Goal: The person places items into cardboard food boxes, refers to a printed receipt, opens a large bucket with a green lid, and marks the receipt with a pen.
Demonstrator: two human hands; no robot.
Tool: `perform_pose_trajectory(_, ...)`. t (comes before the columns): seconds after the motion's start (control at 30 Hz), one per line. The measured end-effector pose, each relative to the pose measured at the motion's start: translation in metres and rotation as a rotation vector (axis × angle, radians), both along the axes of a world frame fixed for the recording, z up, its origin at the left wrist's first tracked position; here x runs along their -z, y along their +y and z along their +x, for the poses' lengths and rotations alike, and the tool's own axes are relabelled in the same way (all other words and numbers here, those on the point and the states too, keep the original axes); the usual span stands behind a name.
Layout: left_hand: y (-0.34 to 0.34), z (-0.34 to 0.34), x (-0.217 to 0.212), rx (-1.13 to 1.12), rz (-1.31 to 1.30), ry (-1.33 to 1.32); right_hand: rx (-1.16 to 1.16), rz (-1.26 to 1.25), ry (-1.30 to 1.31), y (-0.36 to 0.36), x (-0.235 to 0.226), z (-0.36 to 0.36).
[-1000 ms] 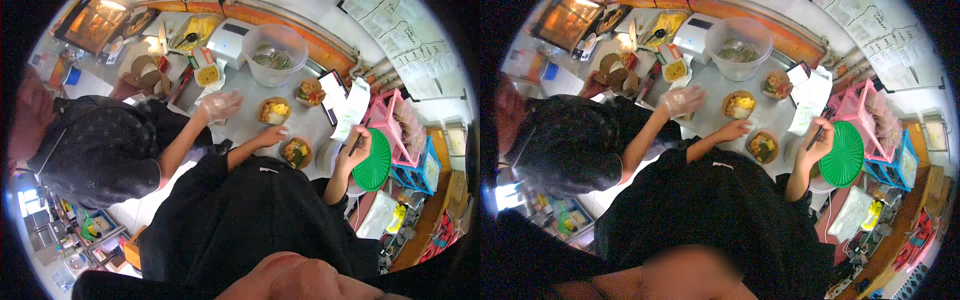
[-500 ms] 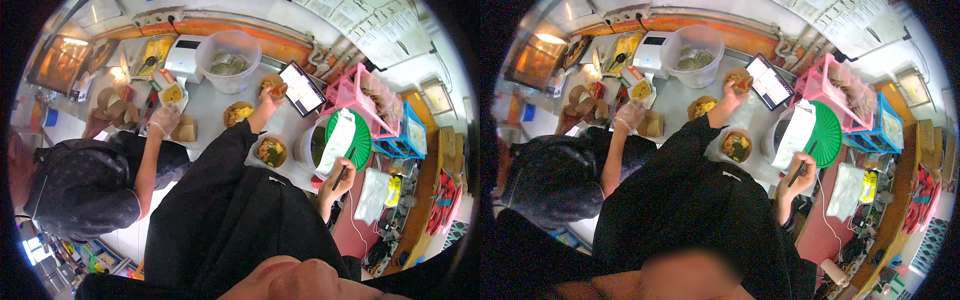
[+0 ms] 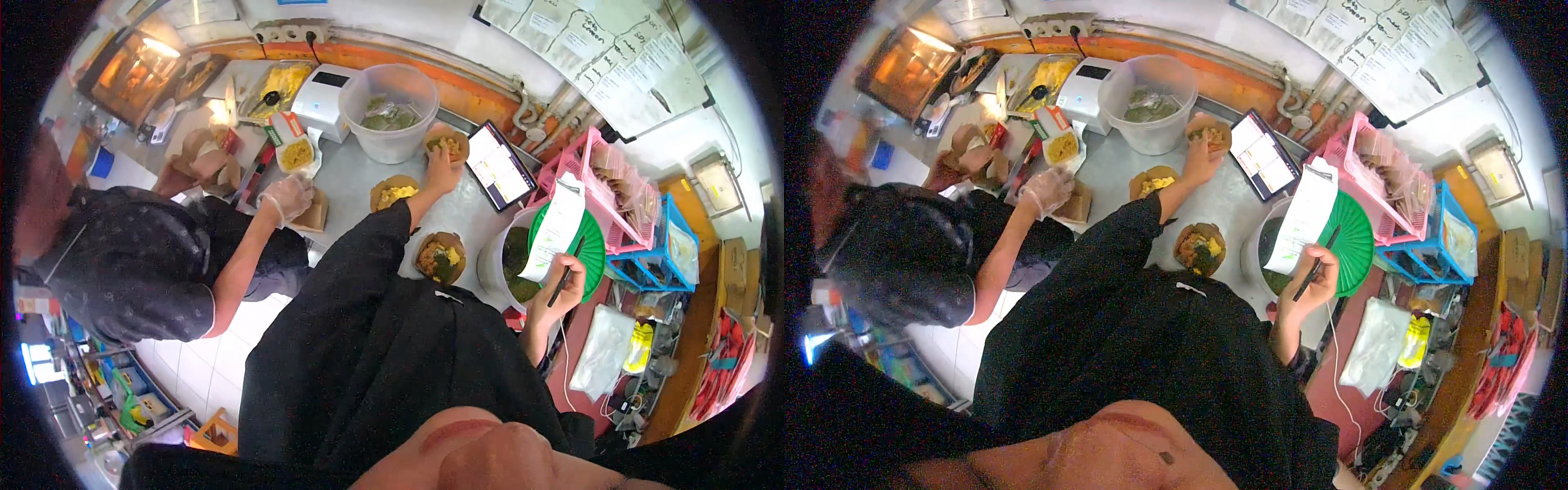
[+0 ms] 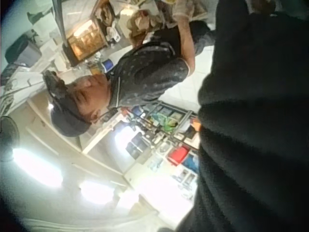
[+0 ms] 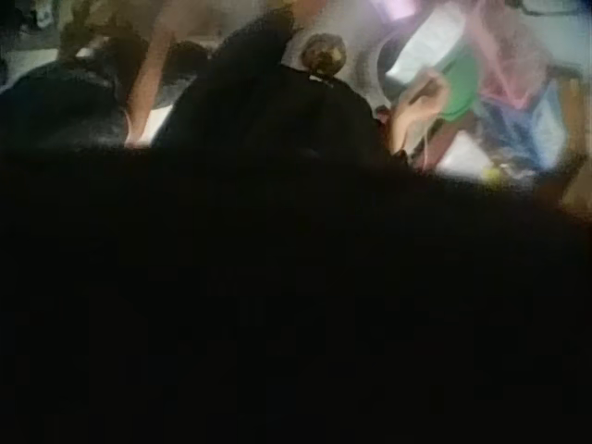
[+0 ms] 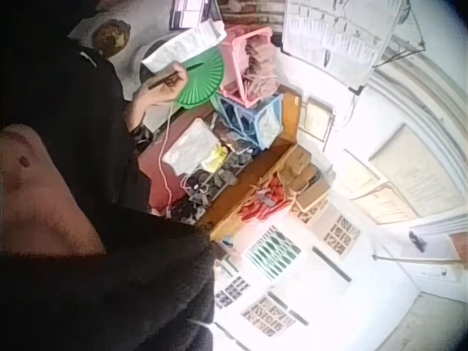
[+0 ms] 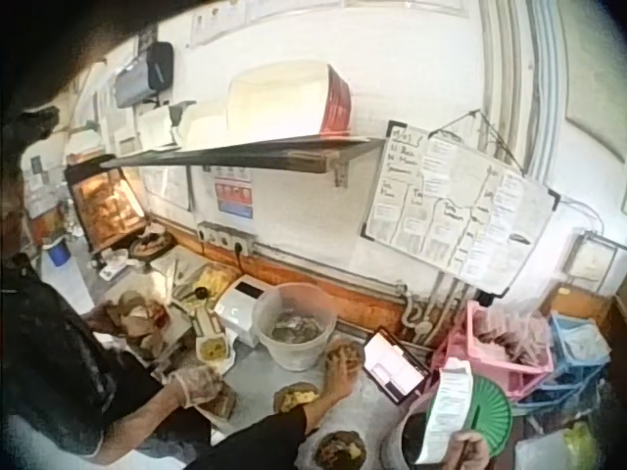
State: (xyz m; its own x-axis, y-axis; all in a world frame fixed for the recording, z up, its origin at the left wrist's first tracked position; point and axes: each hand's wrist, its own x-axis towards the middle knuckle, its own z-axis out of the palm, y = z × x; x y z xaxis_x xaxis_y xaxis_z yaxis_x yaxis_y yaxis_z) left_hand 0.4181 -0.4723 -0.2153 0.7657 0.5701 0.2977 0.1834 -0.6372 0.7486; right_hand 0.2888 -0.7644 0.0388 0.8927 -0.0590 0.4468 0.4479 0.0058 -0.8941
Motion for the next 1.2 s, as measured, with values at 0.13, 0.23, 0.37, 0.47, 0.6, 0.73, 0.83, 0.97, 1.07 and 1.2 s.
perform_pose_trajectory(0.13,-0.015,-0.007,-0.003,0.081,-0.043,0.474,0.019,-0.012,-0.014,-0.005,0.005,0.008)
perform_pose_trajectory(0.23,-0.009,-0.017,0.001,0.154,0.033,0.492,0.028,-0.029,-0.046,-0.006,0.0,0.009)
perform_pose_trajectory(0.37,-0.034,-0.03,-0.019,0.195,0.132,0.01,0.032,0.005,0.008,-0.012,0.007,0.006)
perform_pose_trajectory(0.47,-0.081,-0.063,-0.08,0.268,0.047,-0.313,0.043,0.005,0.033,-0.023,0.02,0.01)
perform_pose_trajectory(0.6,-0.116,-0.124,-0.101,0.204,-0.154,-0.326,0.016,-0.029,0.032,-0.017,0.019,0.009)
perform_pose_trajectory(0.73,-0.114,-0.153,-0.098,0.308,-0.436,-0.189,-0.028,-0.017,0.08,-0.01,0.023,0.014)
perform_pose_trajectory(0.83,-0.105,-0.163,-0.085,0.238,-0.359,-0.289,-0.066,-0.006,0.111,-0.003,0.02,0.013)
perform_pose_trajectory(0.97,-0.092,-0.188,-0.064,0.091,-0.3,-0.309,-0.079,0.041,0.099,-0.002,0.02,0.014)
perform_pose_trajectory(1.07,-0.086,-0.206,-0.038,-0.033,-0.183,-0.16,-0.103,0.066,0.097,-0.005,0.024,0.017)
perform_pose_trajectory(1.2,-0.081,-0.212,-0.052,-0.098,-0.38,0.103,-0.137,0.051,0.066,-0.002,0.032,0.02)
